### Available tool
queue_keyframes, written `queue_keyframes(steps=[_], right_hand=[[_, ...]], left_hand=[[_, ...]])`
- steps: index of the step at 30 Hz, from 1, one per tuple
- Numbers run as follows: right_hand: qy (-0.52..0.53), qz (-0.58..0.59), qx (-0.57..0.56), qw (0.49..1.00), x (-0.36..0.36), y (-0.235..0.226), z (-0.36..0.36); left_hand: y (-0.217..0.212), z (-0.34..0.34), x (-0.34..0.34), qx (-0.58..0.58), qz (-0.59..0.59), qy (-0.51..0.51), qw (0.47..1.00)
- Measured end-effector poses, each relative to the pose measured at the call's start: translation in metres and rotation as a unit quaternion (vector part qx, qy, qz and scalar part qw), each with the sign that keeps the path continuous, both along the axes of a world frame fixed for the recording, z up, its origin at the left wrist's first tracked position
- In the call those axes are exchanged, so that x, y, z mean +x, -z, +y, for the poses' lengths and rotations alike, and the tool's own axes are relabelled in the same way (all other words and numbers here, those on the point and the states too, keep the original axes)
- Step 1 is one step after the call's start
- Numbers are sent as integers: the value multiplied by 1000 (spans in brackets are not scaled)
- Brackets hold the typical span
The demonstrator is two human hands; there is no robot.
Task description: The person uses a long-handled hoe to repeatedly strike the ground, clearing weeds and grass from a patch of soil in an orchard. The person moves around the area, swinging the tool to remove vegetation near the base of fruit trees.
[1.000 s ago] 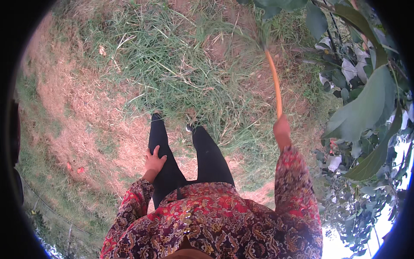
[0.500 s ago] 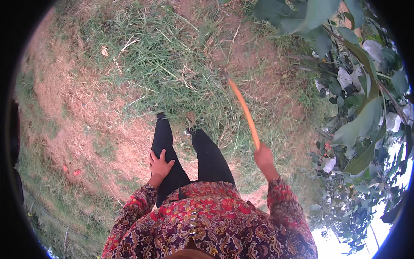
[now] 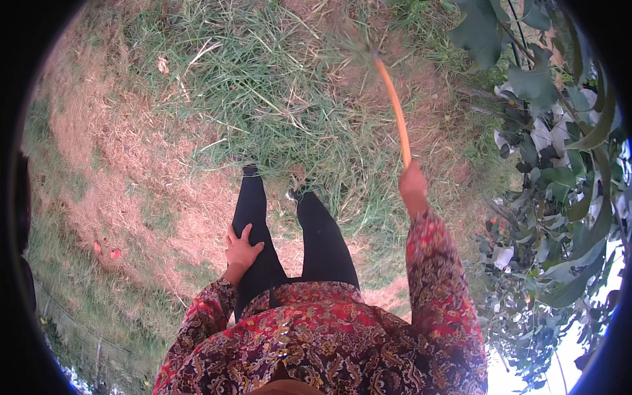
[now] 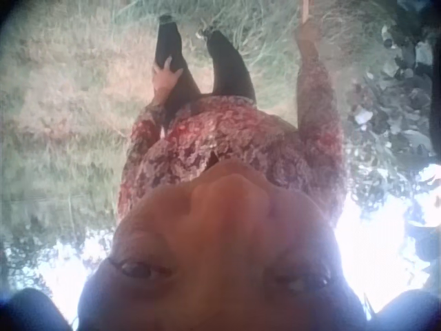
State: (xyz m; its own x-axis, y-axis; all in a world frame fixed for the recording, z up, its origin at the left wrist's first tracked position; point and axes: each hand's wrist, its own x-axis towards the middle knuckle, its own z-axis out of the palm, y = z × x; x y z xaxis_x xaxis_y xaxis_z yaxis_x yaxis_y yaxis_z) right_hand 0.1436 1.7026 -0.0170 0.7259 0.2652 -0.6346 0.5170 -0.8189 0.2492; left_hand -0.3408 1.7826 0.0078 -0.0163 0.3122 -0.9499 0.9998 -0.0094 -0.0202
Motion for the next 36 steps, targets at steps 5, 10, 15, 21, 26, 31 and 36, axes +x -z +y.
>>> queue_keyframes(steps=[5, 10, 15, 21, 26, 31, 36], right_hand=[[145, 36, -210, 966, -71, -114, -257], [106, 226, -408, 878, -100, -182, -461], [330, 111, -280, 895, -178, -225, -418], [384, 28, -147, 911, -167, -219, -366], [396, 6, -71, 915, -179, -212, -342], [387, 78, -62, 917, -177, -217, -324], [420, 76, -42, 903, -183, -216, -324]], left_hand=[[-9, 14, 3, 10, -6, -11, 1000], [-20, 24, 11, 6, -16, -4, 1000], [-36, 29, 20, 32, -55, 50, 997], [-56, 20, 12, 44, -180, 52, 981], [-64, 32, -12, 6, -258, 21, 966], [-71, 52, -32, 4, -240, -116, 964], [-77, 68, -36, -35, -204, -187, 960]])
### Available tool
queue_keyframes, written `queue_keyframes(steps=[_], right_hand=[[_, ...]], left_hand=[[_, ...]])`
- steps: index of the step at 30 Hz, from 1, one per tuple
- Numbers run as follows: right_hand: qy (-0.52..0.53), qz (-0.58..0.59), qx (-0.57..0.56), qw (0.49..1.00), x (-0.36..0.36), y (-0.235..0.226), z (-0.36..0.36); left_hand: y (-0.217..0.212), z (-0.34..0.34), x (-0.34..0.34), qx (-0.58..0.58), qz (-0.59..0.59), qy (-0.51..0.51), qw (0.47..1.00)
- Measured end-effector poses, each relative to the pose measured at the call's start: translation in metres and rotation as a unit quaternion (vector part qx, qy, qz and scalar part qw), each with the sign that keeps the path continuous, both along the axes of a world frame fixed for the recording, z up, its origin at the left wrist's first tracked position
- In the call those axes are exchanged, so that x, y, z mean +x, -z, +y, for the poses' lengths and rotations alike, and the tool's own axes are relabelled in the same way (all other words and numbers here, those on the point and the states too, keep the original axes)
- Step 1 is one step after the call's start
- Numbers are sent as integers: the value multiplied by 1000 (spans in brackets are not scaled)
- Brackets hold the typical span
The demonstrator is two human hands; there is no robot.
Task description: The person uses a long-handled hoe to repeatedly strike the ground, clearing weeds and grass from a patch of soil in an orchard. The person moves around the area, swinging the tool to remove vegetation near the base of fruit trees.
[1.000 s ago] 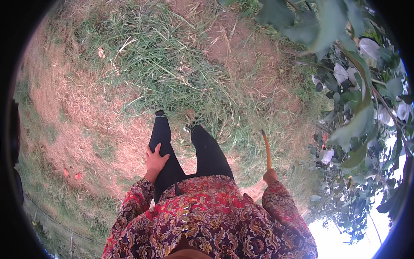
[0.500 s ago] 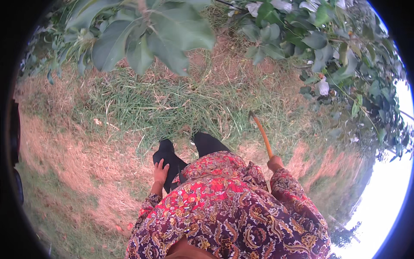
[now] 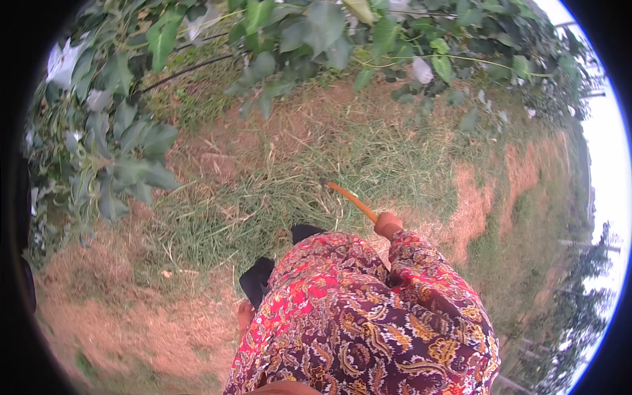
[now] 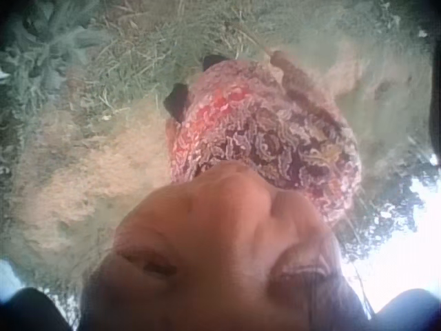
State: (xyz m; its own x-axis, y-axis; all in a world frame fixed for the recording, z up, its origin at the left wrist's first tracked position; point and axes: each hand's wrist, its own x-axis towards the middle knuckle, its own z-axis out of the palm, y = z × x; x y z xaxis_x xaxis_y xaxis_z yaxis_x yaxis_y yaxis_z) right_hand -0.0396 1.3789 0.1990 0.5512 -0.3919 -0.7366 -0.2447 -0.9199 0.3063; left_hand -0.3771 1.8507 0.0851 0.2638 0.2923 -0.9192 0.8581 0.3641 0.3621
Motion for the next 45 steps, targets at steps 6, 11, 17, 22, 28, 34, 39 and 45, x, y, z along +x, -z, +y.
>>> queue_keyframes(steps=[6, 11, 17, 22, 28, 34, 39, 45], right_hand=[[-12, -50, 36, 998, -8, 8, 23], [-35, -117, 53, 991, -13, -11, 53], [46, -82, 95, 991, 12, -20, 80], [50, -29, 122, 991, 5, 6, 165], [-47, -23, 107, 993, -6, 17, 191], [-242, -11, 14, 970, -1, 31, 238], [-285, -21, 53, 957, -7, 10, 321], [-229, -43, 140, 962, 10, 19, 380]], left_hand=[[20, 31, -14, 3, 19, 67, 998], [28, 70, -5, 29, 13, 113, 993], [36, 109, -23, 58, -24, 122, 991], [35, 143, -126, 36, 10, -68, 997], [-27, 139, -132, 87, 85, -48, 991], [-37, 75, -189, 72, 71, -239, 966], [-28, 20, -275, 94, 45, -190, 976], [-25, -24, -291, 72, 41, -124, 989]])
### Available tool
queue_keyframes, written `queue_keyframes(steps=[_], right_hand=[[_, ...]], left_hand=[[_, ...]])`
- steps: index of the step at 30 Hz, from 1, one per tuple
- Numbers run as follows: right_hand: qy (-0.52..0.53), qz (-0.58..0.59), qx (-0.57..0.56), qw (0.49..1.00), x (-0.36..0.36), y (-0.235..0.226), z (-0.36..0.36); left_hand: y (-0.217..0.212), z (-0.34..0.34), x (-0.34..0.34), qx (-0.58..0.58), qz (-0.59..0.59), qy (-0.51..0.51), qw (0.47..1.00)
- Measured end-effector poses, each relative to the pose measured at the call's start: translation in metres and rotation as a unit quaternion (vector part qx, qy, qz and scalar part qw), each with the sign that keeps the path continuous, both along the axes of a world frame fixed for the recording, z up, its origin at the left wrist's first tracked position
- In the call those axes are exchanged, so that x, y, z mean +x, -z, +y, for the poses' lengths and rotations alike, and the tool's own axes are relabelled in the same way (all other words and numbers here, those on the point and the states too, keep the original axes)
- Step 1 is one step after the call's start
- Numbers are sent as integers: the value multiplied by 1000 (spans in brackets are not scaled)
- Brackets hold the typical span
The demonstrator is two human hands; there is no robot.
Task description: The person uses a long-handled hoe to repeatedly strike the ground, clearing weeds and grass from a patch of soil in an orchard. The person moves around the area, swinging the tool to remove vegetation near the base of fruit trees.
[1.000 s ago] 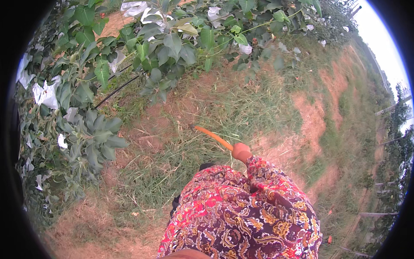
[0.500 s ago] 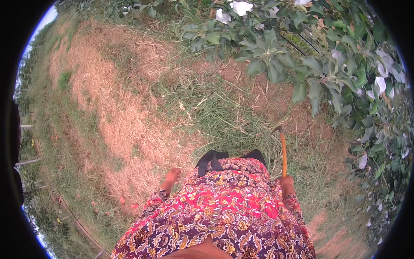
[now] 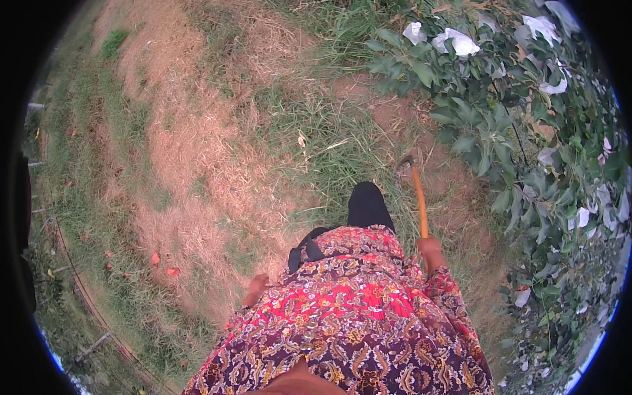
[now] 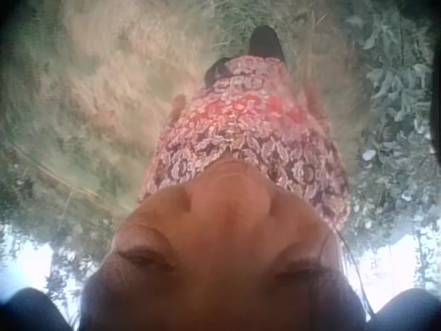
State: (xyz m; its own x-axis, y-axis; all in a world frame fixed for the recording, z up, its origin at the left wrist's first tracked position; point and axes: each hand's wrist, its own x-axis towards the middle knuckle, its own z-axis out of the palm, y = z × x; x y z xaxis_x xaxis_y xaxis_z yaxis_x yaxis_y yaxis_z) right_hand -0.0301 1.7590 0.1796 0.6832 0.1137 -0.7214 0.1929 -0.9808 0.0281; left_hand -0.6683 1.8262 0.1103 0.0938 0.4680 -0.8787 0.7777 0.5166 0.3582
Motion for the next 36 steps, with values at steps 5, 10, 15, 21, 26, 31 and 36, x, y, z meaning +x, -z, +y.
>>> queue_keyframes(steps=[5, 10, 15, 21, 26, 31, 36], right_hand=[[29, 62, 116, 991, -8, 3, 79], [11, 64, 66, 996, -33, -9, 146], [-117, 22, -2, 993, -21, 22, 161], [-129, 48, -18, 990, 25, 108, 190], [-235, 101, 44, 966, 0, 67, 282], [-58, 202, 100, 972, -4, 35, 366], [149, 267, 128, 944, -26, 6, 407]], left_hand=[[5, -1, -4, 24, -50, -74, 996], [-10, 35, 6, -19, -51, -229, 972], [-22, 112, 16, -51, -56, -380, 922], [-35, 237, 22, -5, -60, -280, 958], [-74, 332, 39, 29, -37, -333, 942], [-91, 401, 74, 21, -37, -283, 958], [-82, 419, 87, 144, -24, -143, 979]])
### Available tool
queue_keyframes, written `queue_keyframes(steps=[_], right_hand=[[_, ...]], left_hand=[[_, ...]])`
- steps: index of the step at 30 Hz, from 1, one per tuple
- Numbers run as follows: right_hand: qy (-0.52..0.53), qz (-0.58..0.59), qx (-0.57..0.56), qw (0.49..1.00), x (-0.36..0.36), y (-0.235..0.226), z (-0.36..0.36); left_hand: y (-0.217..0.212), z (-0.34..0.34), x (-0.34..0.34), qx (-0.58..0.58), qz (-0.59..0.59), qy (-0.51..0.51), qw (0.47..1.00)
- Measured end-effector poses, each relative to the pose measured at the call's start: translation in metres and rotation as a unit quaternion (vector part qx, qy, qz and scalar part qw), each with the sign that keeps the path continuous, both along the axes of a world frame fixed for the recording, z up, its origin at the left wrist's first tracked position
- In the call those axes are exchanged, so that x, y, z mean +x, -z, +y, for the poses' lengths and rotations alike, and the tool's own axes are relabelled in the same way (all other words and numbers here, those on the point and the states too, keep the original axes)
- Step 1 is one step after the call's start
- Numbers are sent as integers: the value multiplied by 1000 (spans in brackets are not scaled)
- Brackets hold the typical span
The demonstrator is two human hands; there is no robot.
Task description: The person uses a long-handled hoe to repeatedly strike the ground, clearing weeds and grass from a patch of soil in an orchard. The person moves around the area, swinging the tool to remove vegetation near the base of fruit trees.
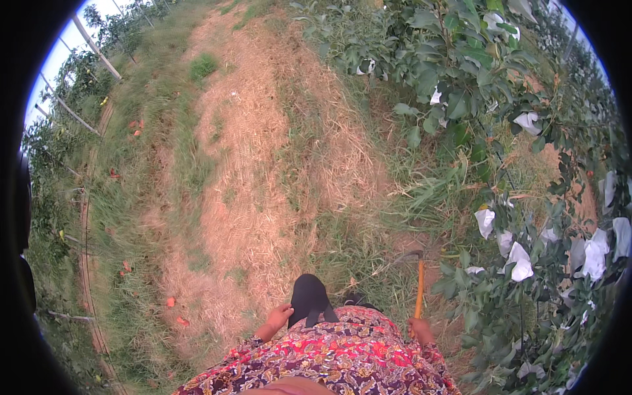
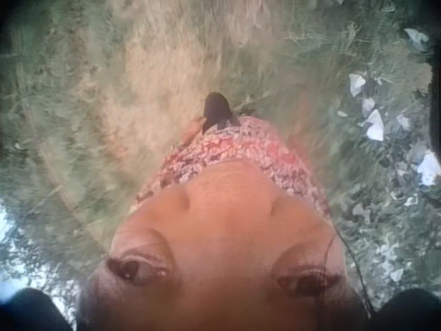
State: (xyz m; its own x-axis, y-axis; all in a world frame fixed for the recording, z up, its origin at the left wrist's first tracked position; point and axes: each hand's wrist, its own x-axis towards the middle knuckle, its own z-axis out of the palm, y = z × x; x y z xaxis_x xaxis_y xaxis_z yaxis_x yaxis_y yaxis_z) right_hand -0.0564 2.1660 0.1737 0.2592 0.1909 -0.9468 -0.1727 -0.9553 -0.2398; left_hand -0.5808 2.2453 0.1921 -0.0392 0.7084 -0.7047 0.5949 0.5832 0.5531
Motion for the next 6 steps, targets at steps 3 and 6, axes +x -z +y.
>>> queue_keyframes(steps=[3, 6], right_hand=[[-109, -39, 23, 993, 2, 12, -3], [-404, -57, 96, 908, 20, 21, -3]], left_hand=[[-22, 19, 17, 71, 16, 31, 997], [-21, 34, 20, 79, 11, 67, 995]])
